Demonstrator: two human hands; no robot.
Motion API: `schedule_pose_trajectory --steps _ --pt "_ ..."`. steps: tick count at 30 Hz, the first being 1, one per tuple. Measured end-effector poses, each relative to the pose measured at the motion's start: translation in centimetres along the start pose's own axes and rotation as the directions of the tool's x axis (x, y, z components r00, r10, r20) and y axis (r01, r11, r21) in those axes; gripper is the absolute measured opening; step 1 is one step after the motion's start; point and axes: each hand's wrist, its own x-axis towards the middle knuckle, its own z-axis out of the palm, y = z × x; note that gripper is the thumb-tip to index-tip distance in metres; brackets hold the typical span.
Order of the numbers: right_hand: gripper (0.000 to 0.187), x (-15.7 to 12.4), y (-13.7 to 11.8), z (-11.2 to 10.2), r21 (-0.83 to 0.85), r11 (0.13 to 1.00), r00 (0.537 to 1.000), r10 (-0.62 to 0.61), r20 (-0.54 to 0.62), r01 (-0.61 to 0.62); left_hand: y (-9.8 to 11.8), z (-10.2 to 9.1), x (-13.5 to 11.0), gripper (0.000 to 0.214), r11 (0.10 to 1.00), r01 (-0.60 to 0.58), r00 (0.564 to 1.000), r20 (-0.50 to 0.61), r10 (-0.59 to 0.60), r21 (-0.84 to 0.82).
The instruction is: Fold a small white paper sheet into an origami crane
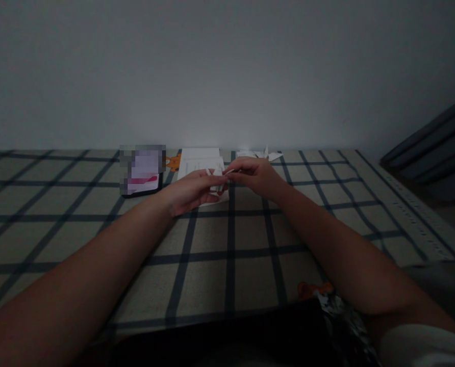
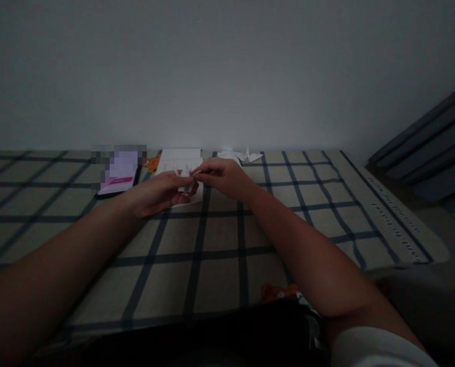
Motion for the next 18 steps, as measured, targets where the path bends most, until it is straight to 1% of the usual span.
schedule_pose_trajectory --steps 3,8,11,14,16,18 --pt "0.02 -0.07 -0.03 -0.21 -0.027 0.999 0.999 -0.034 0.005 0.034 0.03 -0.08 -0.09 0.013 1.0 0.012 0.999 0.05 -0.011 -0.026" --pt "0.021 -0.16 0.08 -0.61 -0.013 1.0 0.999 -0.007 0.053 0.008 0.2 -0.18 -0.23 0.017 0.998 0.046 0.996 0.083 -0.042 -0.049" --pt "0.022 -0.14 0.32 -0.8 0.023 1.0 0.995 -0.013 0.101 0.011 0.21 -0.23 -0.31 0.025 0.998 0.045 0.996 0.084 -0.041 -0.05" --pt "0.021 -0.11 0.55 -0.97 0.016 1.0 0.992 -0.018 0.123 0.016 0.2 -0.2 -0.35 0.035 0.999 0.026 0.997 0.07 -0.023 -0.038" --pt "0.019 -0.1 0.63 -1.02 0.002 0.999 0.992 -0.036 0.118 0.036 0.2 -0.12 -0.37 0.034 0.999 0.021 0.998 0.061 -0.02 -0.026" --pt "0.017 -0.09 0.63 -0.99 -0.034 0.996 0.992 -0.084 0.092 0.087 0.21 -0.02 -0.38 0.029 1.0 0.013 0.998 0.058 -0.011 -0.026"
